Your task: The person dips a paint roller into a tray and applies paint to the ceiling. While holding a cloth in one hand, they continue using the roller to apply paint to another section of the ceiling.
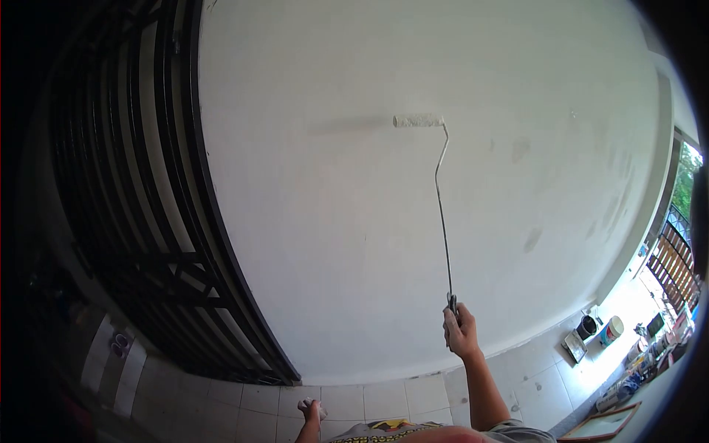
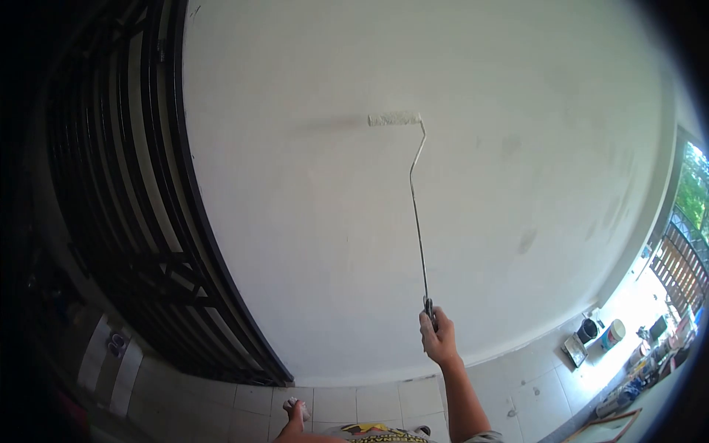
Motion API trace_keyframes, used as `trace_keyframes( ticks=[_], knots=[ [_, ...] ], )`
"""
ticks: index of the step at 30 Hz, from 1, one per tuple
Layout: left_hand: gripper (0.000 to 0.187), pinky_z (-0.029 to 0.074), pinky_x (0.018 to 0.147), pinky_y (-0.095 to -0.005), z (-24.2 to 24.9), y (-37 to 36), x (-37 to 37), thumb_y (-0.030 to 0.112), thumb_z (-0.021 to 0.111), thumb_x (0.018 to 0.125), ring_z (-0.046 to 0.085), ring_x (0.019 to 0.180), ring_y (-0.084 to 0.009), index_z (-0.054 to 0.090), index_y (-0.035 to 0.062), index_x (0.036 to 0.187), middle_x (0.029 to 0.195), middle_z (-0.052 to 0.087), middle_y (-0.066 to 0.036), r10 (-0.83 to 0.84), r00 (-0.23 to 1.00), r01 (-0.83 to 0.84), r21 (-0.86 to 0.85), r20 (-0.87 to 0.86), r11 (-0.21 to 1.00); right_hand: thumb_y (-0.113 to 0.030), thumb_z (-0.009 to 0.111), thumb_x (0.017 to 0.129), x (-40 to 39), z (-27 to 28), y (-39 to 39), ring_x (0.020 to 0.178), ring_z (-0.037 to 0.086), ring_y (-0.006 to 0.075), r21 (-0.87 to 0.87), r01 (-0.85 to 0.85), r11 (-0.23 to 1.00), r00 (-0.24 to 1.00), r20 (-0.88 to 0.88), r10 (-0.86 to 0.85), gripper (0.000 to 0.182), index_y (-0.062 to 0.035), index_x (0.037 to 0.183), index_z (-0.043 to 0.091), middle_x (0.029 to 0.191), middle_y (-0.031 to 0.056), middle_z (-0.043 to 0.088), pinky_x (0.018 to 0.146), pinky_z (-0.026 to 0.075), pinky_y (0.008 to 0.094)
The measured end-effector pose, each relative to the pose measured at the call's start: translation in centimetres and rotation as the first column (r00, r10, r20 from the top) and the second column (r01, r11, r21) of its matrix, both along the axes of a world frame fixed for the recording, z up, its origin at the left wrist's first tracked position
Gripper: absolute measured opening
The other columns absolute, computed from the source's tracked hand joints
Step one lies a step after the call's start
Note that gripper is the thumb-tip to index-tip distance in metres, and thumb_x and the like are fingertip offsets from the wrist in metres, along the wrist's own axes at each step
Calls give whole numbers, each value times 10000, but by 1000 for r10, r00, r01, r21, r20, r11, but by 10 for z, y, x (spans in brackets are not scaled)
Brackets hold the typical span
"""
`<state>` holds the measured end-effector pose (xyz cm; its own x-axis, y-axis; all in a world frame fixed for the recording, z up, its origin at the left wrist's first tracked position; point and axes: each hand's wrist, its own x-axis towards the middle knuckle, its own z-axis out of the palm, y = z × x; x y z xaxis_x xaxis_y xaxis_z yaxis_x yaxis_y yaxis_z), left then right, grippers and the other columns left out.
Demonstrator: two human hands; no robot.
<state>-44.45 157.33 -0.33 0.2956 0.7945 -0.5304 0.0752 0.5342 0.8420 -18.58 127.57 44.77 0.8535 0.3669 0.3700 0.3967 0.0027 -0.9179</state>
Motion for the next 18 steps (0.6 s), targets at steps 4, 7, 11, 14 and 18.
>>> trace_keyframes(
  ticks=[4,7,11,14,18],
  knots=[
    [840,520,737,-415,-4,0,2,112,680,708,551,961,-271,170,141,1375,1176,441,-143,-65,997,64,14,42,998,-184,528,981,0,7,16,368,394,47,66,-7,998,1000,-20,9,176,-55,870,482,558,-16,464,334,329,225],
    [912,522,780,-444,3,-2,-4,130,691,716,531,1066,-291,129,146,1435,1275,421,-151,-85,993,81,-51,-80,995,-185,619,925,7,-16,29,464,370,35,3,108,994,986,124,-108,237,-43,786,489,527,-32,429,418,298,255],
    [784,515,782,-434,-37,-2,-37,218,654,770,520,1074,-269,225,140,1421,1296,418,-138,-61,995,57,-59,-74,997,-147,641,899,-18,-54,41,486,327,68,-92,169,981,963,227,-145,290,-34,749,420,510,28,400,430,279,285],
    [488,496,683,-388,-5,-14,-50,223,654,751,553,872,-213,365,133,1134,1013,496,-78,-61,998,62,-50,12,997,-161,639,906,-34,-108,32,480,319,81,-118,124,985,980,173,-102,297,-35,755,416,510,31,393,430,284,301],
    [376,507,612,-360,-16,-17,-72,245,666,760,582,742,-204,456,141,1055,886,545,-57,-43,999,42,-57,-7,997,-189,643,911,-65,-162,11,498,333,76,-280,96,955,995,9,-98,289,-39,765,444,518,17,384,453,288,296]
  ],
)
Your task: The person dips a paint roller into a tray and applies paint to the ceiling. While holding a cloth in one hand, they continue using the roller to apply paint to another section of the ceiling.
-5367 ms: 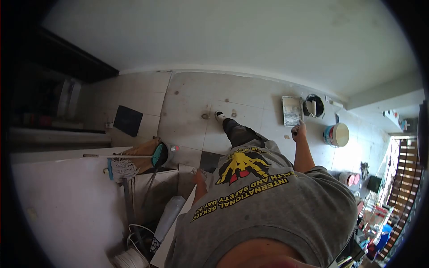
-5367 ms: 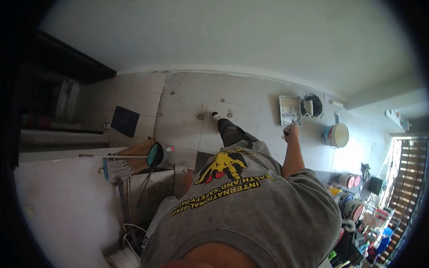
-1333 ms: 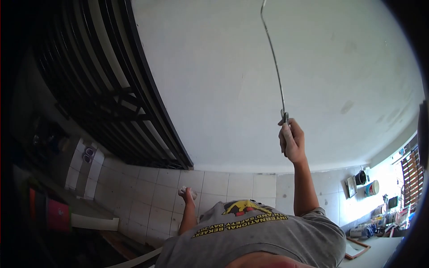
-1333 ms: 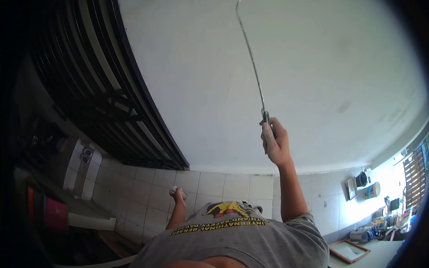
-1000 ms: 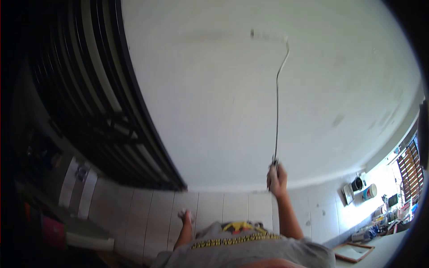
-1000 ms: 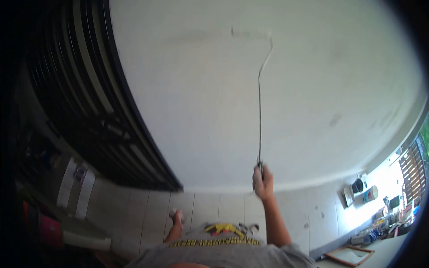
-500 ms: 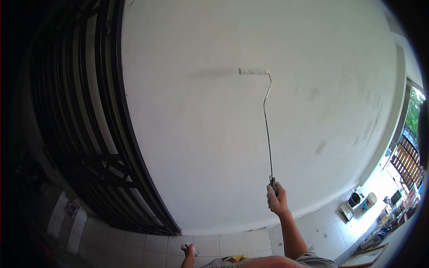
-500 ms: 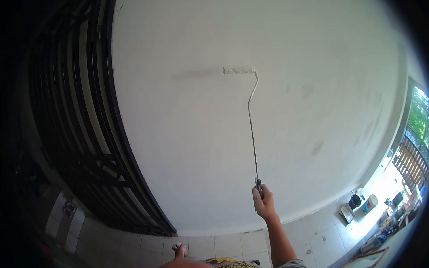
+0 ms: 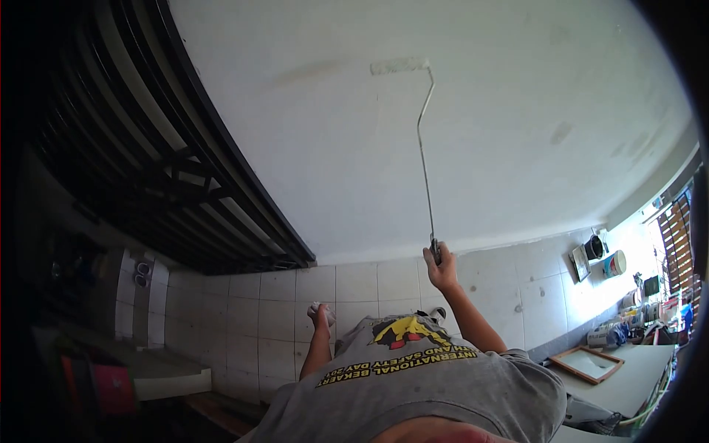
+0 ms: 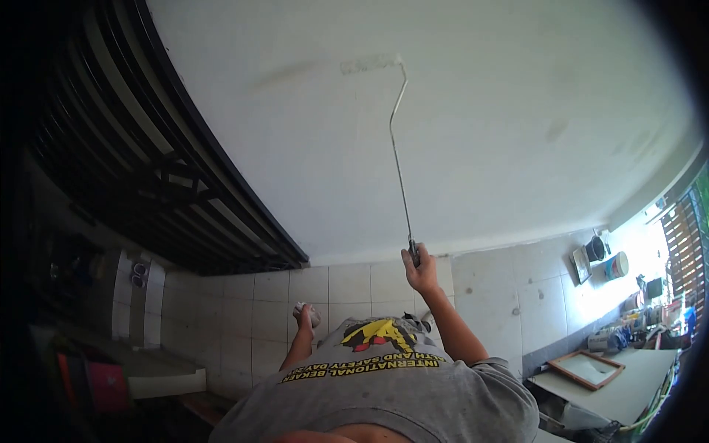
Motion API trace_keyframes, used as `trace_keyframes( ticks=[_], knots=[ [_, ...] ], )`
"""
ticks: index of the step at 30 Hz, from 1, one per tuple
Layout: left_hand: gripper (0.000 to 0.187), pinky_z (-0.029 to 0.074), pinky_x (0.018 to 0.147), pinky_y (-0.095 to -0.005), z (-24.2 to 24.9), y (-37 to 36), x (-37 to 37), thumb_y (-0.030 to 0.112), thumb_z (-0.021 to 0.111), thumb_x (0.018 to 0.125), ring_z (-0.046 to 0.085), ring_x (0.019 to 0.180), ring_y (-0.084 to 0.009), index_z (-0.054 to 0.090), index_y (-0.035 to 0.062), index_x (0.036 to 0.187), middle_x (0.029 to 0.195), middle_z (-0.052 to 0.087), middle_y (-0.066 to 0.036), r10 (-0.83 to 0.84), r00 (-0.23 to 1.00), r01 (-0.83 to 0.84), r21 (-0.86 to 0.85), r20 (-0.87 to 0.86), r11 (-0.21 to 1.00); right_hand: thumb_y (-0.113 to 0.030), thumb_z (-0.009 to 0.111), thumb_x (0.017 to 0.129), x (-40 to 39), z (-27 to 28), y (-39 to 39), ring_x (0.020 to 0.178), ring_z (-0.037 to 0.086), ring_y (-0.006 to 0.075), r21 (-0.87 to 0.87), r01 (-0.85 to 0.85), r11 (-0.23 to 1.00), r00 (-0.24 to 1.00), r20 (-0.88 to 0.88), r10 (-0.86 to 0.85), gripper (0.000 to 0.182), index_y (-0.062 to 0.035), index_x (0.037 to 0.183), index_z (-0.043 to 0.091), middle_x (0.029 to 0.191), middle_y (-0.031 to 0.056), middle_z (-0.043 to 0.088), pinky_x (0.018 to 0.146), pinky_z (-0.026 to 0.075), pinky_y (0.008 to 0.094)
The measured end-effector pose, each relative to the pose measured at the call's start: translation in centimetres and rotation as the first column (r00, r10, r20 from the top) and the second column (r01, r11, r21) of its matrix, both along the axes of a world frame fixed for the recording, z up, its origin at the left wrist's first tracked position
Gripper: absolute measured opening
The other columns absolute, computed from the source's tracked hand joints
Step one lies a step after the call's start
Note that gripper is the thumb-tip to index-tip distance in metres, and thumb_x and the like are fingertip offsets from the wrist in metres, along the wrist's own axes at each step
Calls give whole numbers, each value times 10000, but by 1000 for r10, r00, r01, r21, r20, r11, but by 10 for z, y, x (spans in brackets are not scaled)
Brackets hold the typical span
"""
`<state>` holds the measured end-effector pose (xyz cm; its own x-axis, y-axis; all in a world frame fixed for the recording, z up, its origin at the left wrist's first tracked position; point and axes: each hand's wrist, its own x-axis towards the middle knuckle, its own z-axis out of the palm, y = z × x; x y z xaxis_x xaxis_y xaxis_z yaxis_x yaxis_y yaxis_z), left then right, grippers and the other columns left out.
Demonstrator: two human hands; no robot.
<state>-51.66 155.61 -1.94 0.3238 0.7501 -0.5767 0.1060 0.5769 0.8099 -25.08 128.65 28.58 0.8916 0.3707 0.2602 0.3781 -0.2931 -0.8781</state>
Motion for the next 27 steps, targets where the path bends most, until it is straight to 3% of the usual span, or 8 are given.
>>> trace_keyframes(
  ticks=[4,5,8,14,17,20,23,27],
  knots=[
    [425,479,657,-354,-6,-3,-7,244,667,737,568,748,-191,426,129,1067,901,541,-51,-13,998,12,-28,-55,1000,-215,644,909,-20,-29,-14,448,363,131,-85,-8,996,1000,-30,5,281,-29,788,473,497,66,411,448,306,326],
    [421,480,656,-354,-7,-4,-7,246,667,737,569,744,-190,427,128,1063,903,543,-51,-36,997,34,-27,-74,999,-262,630,906,-23,-36,-21,450,509,336,-135,-11,991,999,-36,6,279,-21,845,505,520,138,501,469,376,409],
    [422,483,650,-354,22,-13,-2,251,667,739,571,753,-188,427,125,1062,905,540,-49,-86,996,86,-18,-36,996,-277,630,904,-37,-57,-37,493,530,379,-207,-9,978,997,-76,-7,279,-28,870,508,543,158,521,490,387,433],
    [460,499,645,-359,0,-13,6,250,666,738,581,782,-195,407,115,1094,928,551,-62,-171,984,173,49,-44,984,-313,620,901,-65,-66,-61,580,558,421,-260,-20,965,981,-191,-32,303,-30,887,512,583,193,543,541,399,478],
    [485,514,666,-363,-10,-6,5,240,666,739,586,796,-202,396,105,1119,938,557,-70,-210,976,208,-33,-53,977,-324,622,894,-78,-91,-73,619,566,430,-337,85,938,990,-78,-118,313,-29,910,521,611,206,556,564,403,483],
    [248,532,565,-358,-23,-7,9,218,654,775,608,646,-209,510,143,963,798,575,-47,-137,990,137,11,-35,990,-328,629,885,-86,-99,-88,631,566,432,-335,66,940,981,-151,-123,323,-23,922,531,636,210,573,571,407,481],
    [490,529,634,-386,-8,-9,5,231,664,740,595,741,-225,398,100,1130,917,552,-84,-253,967,253,-13,-11,967,-316,629,884,-95,-82,-94,618,563,425,-325,85,942,956,-241,-169,324,-8,904,534,638,211,573,567,406,477],
    [425,522,588,-376,-9,-17,3,221,660,743,596,700,-223,429,94,1076,891,549,-82,-233,972,231,-66,-34,971,-269,620,887,-96,-102,-105,555,535,368,-201,167,965,955,-210,-209,293,8,857,529,605,195,545,542,390,446]
  ],
)
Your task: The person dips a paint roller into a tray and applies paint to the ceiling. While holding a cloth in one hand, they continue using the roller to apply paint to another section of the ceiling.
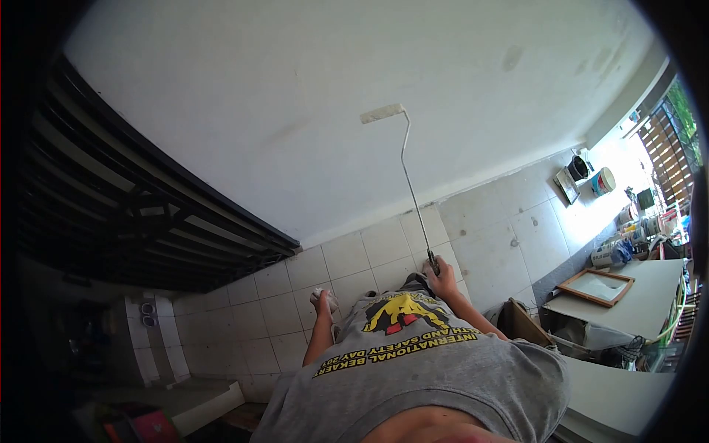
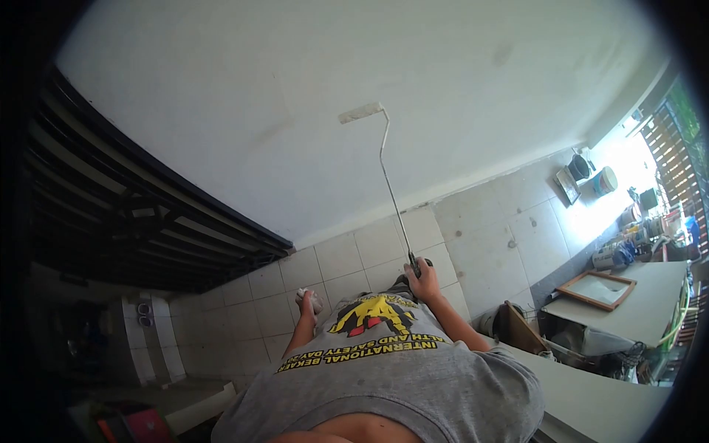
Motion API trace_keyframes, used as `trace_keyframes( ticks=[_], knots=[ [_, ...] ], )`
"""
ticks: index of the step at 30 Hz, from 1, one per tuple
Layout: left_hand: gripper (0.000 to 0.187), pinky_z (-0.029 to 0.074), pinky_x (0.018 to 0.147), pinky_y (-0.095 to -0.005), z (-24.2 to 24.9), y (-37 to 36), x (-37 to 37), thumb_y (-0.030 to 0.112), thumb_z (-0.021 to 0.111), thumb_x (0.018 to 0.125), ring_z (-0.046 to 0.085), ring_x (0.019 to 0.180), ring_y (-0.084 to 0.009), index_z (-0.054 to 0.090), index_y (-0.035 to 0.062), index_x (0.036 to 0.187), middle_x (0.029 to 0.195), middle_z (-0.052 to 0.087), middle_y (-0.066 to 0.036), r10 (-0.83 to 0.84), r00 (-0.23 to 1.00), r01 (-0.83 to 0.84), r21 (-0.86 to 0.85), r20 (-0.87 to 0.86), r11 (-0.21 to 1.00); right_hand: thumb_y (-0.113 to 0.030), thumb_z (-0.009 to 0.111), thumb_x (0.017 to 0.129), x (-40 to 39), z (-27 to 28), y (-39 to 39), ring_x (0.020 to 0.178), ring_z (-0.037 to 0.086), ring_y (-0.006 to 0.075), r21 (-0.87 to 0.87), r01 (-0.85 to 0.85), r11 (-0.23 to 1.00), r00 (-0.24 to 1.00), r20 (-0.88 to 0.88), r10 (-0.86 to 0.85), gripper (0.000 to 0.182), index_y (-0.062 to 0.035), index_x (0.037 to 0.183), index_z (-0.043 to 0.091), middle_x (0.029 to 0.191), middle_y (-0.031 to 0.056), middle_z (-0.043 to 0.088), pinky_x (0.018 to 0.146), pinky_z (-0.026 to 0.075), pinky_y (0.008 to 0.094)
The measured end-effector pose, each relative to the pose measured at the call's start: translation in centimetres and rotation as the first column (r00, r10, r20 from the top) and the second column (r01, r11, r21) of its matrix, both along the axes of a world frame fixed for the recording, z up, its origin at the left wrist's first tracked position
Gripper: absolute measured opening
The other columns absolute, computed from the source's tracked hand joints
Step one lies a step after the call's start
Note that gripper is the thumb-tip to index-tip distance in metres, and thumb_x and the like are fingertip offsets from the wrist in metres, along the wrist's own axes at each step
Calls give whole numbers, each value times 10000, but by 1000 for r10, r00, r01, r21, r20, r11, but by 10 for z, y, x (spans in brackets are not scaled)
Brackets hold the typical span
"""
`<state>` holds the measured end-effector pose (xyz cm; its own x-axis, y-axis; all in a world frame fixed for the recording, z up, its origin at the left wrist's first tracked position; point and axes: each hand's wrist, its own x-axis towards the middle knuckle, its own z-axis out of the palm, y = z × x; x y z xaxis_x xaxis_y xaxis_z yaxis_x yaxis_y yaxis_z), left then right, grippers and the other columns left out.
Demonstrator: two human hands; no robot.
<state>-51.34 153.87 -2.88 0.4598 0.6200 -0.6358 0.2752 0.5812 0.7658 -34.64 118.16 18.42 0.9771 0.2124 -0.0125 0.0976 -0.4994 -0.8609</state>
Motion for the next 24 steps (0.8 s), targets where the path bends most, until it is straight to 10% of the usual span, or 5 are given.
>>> trace_keyframes(
  ticks=[11,24],
  knots=[
    [320,502,658,-346,-23,21,-5,233,666,760,593,770,-183,507,130,1017,903,566,-49,-75,997,74,-36,-34,997,-245,624,902,16,10,9,518,362,122,110,208,972,977,-64,-202,288,-12,780,505,540,52,422,482,314,337],
    [335,501,665,-351,-17,23,3,234,667,760,593,777,-184,503,129,1033,906,567,-49,-105,992,97,-109,-74,989,-261,624,904,25,14,12,526,369,121,167,199,966,977,-115,-182,309,-4,789,498,546,49,423,488,312,337]
  ],
)
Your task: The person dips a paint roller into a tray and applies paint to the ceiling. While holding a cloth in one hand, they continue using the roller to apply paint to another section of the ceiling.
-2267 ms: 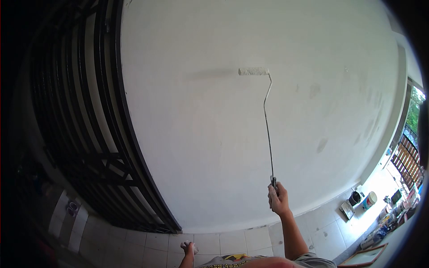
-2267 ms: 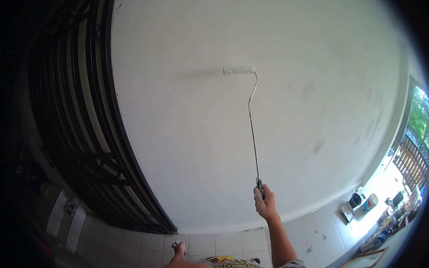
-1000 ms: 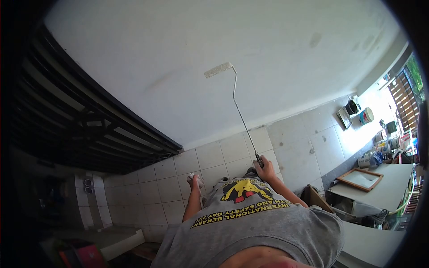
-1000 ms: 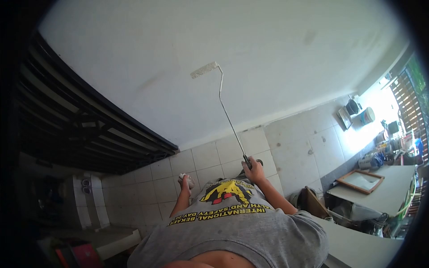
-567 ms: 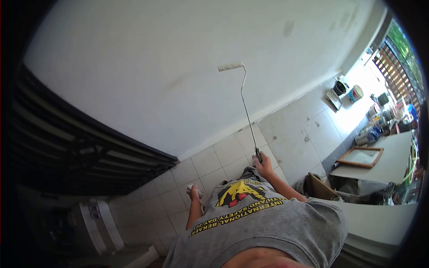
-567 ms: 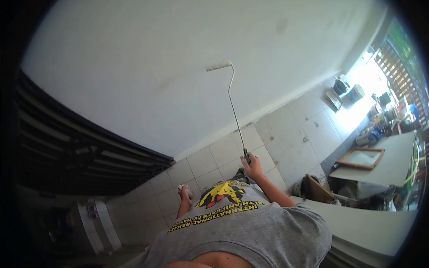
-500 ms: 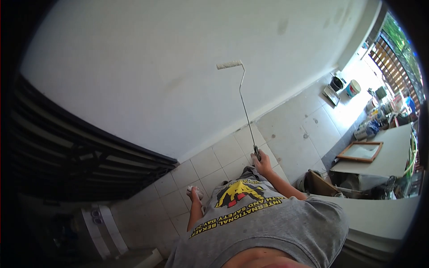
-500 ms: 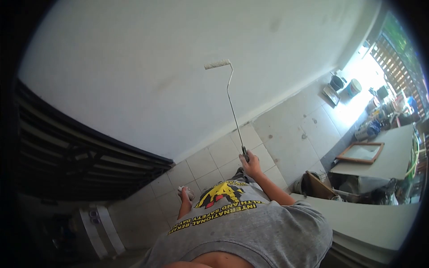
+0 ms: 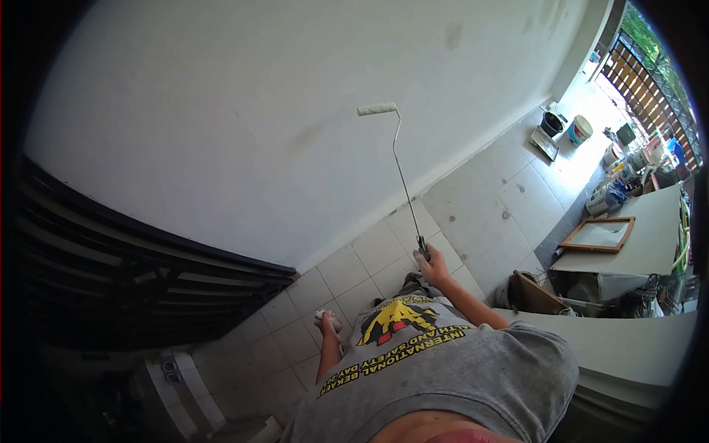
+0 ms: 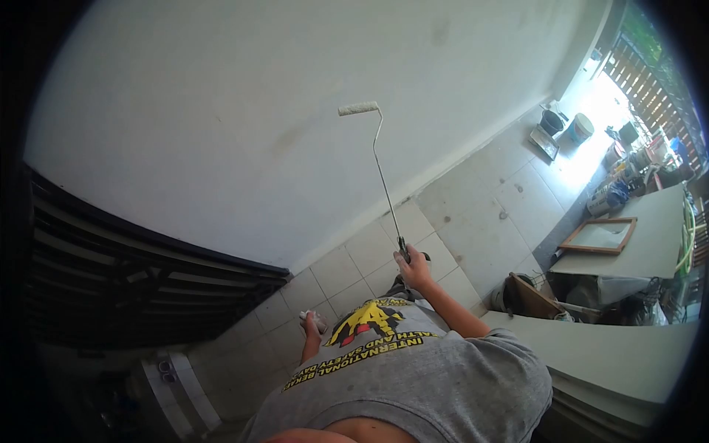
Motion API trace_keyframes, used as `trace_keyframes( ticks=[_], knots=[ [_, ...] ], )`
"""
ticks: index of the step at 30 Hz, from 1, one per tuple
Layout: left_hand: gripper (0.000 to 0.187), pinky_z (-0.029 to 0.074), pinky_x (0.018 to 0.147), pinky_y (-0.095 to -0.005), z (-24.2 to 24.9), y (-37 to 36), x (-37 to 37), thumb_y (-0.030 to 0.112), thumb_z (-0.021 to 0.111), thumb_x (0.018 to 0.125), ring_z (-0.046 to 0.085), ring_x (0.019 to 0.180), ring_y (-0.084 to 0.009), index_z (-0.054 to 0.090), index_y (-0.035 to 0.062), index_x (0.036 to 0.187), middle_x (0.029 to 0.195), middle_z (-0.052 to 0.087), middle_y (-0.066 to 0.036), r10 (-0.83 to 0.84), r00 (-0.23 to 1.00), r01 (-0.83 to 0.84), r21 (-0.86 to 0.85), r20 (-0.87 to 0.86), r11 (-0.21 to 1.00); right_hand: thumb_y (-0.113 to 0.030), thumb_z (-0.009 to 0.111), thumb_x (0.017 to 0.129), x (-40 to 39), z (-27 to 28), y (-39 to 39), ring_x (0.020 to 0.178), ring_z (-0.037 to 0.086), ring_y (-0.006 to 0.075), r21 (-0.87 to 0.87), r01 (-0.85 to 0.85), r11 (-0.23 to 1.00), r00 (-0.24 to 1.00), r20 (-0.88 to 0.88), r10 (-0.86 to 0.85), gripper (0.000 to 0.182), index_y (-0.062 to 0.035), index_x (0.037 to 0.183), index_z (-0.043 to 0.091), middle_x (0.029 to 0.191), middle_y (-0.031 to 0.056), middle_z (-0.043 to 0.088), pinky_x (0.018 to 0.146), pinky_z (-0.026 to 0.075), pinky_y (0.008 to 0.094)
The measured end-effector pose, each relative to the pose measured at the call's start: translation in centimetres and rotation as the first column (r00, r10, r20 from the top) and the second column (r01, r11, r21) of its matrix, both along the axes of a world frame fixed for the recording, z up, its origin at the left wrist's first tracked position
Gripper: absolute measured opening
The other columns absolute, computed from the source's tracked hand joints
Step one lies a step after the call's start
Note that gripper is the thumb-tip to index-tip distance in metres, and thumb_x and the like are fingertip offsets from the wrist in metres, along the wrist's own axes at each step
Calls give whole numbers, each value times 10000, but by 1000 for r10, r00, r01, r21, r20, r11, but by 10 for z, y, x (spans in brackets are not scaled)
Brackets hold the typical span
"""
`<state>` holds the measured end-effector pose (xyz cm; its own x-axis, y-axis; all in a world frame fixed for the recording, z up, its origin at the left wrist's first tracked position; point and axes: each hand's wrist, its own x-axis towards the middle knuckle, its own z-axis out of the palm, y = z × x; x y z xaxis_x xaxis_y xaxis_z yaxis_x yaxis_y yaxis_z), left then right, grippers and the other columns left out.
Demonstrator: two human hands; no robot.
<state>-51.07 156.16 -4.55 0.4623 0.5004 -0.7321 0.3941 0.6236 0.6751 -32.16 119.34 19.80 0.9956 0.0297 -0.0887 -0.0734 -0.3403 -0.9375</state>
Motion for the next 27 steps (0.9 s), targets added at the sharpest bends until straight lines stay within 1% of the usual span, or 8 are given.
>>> trace_keyframes(
  ticks=[2,5,9,13,17,19,25,27],
  knots=[
    [337,501,666,-352,0,-1,-1,234,667,760,593,778,-184,503,129,1035,907,567,-49,6,1000,-6,-10,-4,1000,-282,627,905,7,7,-3,515,382,160,-25,-24,999,1000,-21,23,337,16,810,502,536,102,436,495,332,361],
    [341,501,668,-353,-1,-6,-4,234,668,760,593,780,-184,502,129,1038,908,567,-49,21,1000,-22,-26,-13,999,-294,623,899,23,-2,-15,547,331,105,-64,-45,997,999,17,46,340,-6,775,493,558,18,369,489,287,334],
    [346,501,670,-354,-4,-9,-10,234,668,760,593,782,-185,501,128,1043,909,567,-49,37,999,-39,-53,-28,998,-320,628,896,47,-15,-25,541,342,103,-91,-72,993,995,58,78,371,-24,748,461,560,12,384,486,297,330],
    [350,501,672,-356,-2,-7,-9,234,668,759,593,785,-185,500,128,1048,910,567,-49,55,997,-58,-77,-45,995,-299,620,909,68,-18,-27,526,383,75,77,-129,989,991,-5,130,323,-56,766,462,565,-15,404,472,319,292],
    [355,500,674,-357,-7,-12,-2,234,669,759,592,787,-185,498,128,1052,911,567,-49,82,996,-85,-78,-31,993,-299,614,919,82,-19,-33,512,375,59,35,-150,988,989,3,150,311,-75,769,460,572,-36,411,450,304,279],
    [373,501,660,-363,2,-21,13,233,668,758,592,766,-190,487,126,1066,902,566,-50,69,997,-68,47,-22,997,-310,607,931,92,-21,-37,499,365,52,-48,-162,986,985,54,164,311,-84,777,459,571,-46,404,435,294,269],
    [391,511,655,-375,24,-47,40,226,665,753,591,742,-204,462,123,1071,894,560,-57,-35,999,35,100,-3,994,-366,477,1002,112,-28,-48,469,339,40,308,-142,941,979,-100,180,326,-97,818,461,562,-58,365,411,266,234],
    [405,514,662,-379,26,-55,45,227,664,752,591,747,-207,448,120,1077,907,558,-61,-51,999,48,119,16,992,-375,448,1009,127,-32,-56,477,348,51,258,-160,953,980,-72,184,350,-91,806,463,567,-54,371,424,279,243]
  ],
)
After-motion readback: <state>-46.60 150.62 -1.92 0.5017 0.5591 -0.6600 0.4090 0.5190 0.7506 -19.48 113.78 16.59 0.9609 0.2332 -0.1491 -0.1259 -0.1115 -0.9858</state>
